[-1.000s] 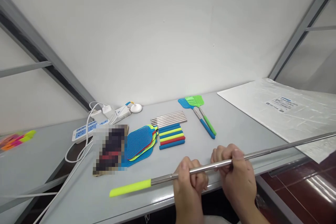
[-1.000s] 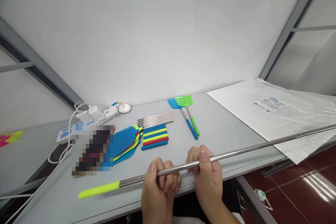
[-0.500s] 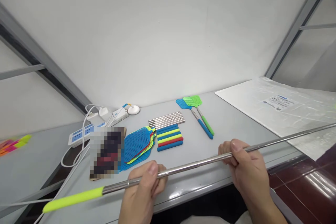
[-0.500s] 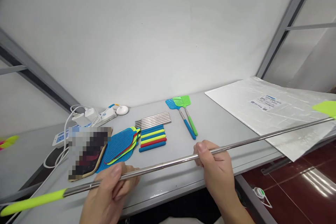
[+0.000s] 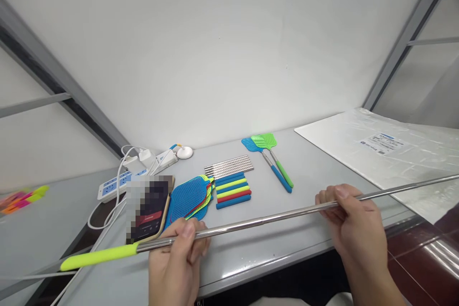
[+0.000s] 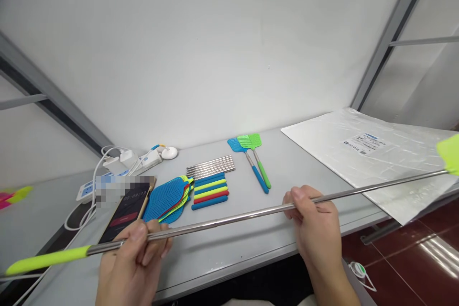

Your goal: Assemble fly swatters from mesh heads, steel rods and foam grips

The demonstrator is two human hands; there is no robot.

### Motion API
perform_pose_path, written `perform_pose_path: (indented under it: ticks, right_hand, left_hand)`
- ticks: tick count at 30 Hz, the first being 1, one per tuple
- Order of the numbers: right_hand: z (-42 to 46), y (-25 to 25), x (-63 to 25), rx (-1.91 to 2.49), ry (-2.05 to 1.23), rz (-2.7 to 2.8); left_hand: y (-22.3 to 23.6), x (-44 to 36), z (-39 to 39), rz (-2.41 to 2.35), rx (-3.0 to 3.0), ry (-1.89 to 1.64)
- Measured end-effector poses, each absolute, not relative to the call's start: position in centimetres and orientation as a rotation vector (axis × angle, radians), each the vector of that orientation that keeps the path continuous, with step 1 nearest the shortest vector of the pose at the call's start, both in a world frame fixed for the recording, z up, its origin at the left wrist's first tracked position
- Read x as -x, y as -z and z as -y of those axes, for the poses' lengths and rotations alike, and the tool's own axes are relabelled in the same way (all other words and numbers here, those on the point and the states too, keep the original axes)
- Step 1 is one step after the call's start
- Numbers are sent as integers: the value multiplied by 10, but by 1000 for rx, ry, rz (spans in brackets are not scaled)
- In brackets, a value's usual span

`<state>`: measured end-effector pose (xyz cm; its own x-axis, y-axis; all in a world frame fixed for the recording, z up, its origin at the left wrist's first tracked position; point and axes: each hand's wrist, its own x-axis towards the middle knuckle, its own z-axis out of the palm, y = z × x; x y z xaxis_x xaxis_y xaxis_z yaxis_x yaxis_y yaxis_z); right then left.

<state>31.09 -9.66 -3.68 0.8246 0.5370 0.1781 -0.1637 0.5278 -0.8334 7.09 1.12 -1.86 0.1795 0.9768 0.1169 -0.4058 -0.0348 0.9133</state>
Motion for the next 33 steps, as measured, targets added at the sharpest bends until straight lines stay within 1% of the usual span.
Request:
perform_pose_path:
  ticks: [4,7,10,14,17,20,21,24,26,28,31,33]
  right_hand:
    - [101,29,-338,796,-323,159]
    - [106,27,-357,690,-280,71]
    - [107,29,-364,672,-326,84]
    - [101,30,-349,682,-364,96]
    - [94,31,-322,689,-427,125]
    - [90,33,-286,690,-553,217]
    - [89,35,-274,697,-595,264]
    - [92,43,-248,728,-716,444]
    - [95,49,-242,753,-746,564]
    - [97,53,-244,793,-708,636]
    - [96,58,-254,851,-642,587]
    - [94,58,-259,860,-658,507]
  left_hand:
    - [7,-51,-28,-754,-774,-1522]
    - [-1,-36,-35,-804,-660,-1683]
    - [-4,-34,-30,-783,-635,-1712]
    - [4,-55,-16,-726,-581,-1716]
    - [18,-82,1,-652,-544,-1651]
    - [36,-114,24,-614,-588,-1483]
    - [42,-124,32,-615,-631,-1399]
    - [56,-147,52,-643,-857,-979]
    - [60,-152,56,-630,-944,-801]
    - [60,-148,52,-619,-936,-775]
    - [59,-133,36,-609,-833,-876]
    - [57,-122,27,-622,-814,-939]
